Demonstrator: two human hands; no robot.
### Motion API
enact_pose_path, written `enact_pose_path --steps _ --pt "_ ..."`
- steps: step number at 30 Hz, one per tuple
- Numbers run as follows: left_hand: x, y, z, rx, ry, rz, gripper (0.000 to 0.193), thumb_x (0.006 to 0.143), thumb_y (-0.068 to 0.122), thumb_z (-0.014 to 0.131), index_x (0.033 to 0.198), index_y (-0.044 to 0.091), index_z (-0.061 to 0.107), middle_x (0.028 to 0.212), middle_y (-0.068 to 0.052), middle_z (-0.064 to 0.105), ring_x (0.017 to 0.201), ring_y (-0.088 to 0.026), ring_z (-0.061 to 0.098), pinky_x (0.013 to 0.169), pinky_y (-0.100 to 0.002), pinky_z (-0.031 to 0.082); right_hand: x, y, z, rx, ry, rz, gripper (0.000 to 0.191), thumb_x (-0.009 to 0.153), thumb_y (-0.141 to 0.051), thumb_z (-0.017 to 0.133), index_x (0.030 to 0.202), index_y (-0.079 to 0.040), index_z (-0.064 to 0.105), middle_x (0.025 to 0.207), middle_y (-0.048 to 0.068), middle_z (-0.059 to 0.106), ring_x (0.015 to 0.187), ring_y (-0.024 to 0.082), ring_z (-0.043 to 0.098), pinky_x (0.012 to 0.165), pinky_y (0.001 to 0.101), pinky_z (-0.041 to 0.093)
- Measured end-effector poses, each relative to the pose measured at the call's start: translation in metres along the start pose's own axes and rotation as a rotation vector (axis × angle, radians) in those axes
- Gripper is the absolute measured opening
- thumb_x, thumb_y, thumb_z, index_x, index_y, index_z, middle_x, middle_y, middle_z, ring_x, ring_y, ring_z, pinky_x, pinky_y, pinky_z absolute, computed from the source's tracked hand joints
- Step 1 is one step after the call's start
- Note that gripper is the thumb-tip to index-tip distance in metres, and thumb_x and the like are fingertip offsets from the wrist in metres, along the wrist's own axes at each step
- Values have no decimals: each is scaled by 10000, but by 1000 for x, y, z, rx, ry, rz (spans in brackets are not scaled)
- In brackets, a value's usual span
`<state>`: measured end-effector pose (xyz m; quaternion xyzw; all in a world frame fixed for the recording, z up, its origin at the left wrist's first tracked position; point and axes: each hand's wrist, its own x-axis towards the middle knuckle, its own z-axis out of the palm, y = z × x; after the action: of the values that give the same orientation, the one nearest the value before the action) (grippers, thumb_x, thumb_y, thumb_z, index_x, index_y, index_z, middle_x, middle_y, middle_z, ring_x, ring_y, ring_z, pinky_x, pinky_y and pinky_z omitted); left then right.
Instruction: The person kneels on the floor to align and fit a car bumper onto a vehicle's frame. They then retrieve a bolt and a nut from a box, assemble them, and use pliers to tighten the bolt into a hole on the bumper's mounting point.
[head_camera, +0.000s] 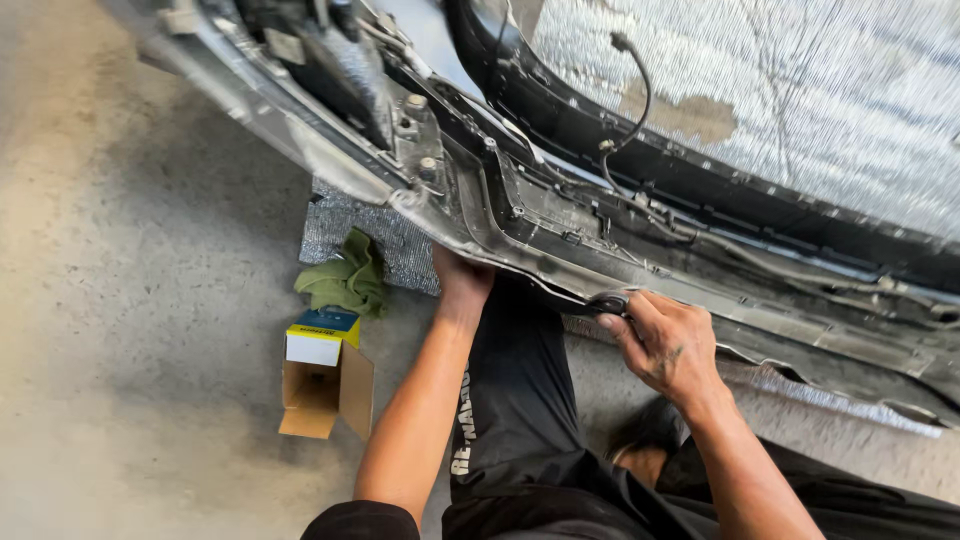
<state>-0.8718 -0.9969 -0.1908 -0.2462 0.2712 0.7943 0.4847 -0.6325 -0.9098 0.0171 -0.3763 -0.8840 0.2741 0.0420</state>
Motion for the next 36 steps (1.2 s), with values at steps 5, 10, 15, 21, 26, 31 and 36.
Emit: enact_pose_path --steps 5,10,15,21,26,31,36 --pt "-6 -15 -32 67 31 -102 449 1108 394 501 1401 65 584 1287 -117 641 1158 -284 598 1030 -449 496 13 1 -1 46 -10 -19 295 847 -328 769 978 -68 720 877 67 731 739 281 703 623 382 547" --pt "-41 -25 -38 -30 26 -255 442 1038 390 515 1325 64 596 1290 -112 643 1188 -286 618 1073 -463 493 19 2 -7 98 -49 -26 305 827 -313 786 979 -60 709 944 64 744 769 263 705 640 369 549" --pt "-37 -42 -49 -16 -2 -244 407 1047 355 521 1324 67 599 1278 -104 645 1174 -274 619 1057 -454 499 20 2 -10 118 -105 -15 270 834 -274 781 982 -63 699 1004 60 755 801 257 716 668 361 557" --pt "-20 -37 -94 41 67 -192 369 1049 337 526 1296 74 603 1238 -104 647 1125 -279 626 1014 -464 510 22 3 -5 145 -110 -23 314 813 -281 792 1008 -52 704 1036 91 757 821 264 722 690 361 568" --pt "-16 -26 -118 111 107 -166 337 1052 322 530 1273 80 605 1205 -104 648 1084 -284 632 979 -473 519 19 16 -23 342 -228 4 349 842 -248 748 1101 -17 715 1066 148 745 827 303 719 685 370 574" --pt "-44 -14 -130 160 188 -116 305 1054 307 535 1250 86 608 1172 -104 649 1043 -288 638 944 -481 527 60 68 -29 802 -560 188 318 1013 -262 603 1220 -51 722 1081 106 780 950 278 778 785 387 600" --pt "-61 -12 -127 187 252 -125 273 1056 292 539 1227 92 611 1139 -104 651 1002 -293 644 908 -490 536 131 81 55 320 -345 -187 322 918 -223 680 1135 15 678 973 157 663 880 375 627 742 457 537"
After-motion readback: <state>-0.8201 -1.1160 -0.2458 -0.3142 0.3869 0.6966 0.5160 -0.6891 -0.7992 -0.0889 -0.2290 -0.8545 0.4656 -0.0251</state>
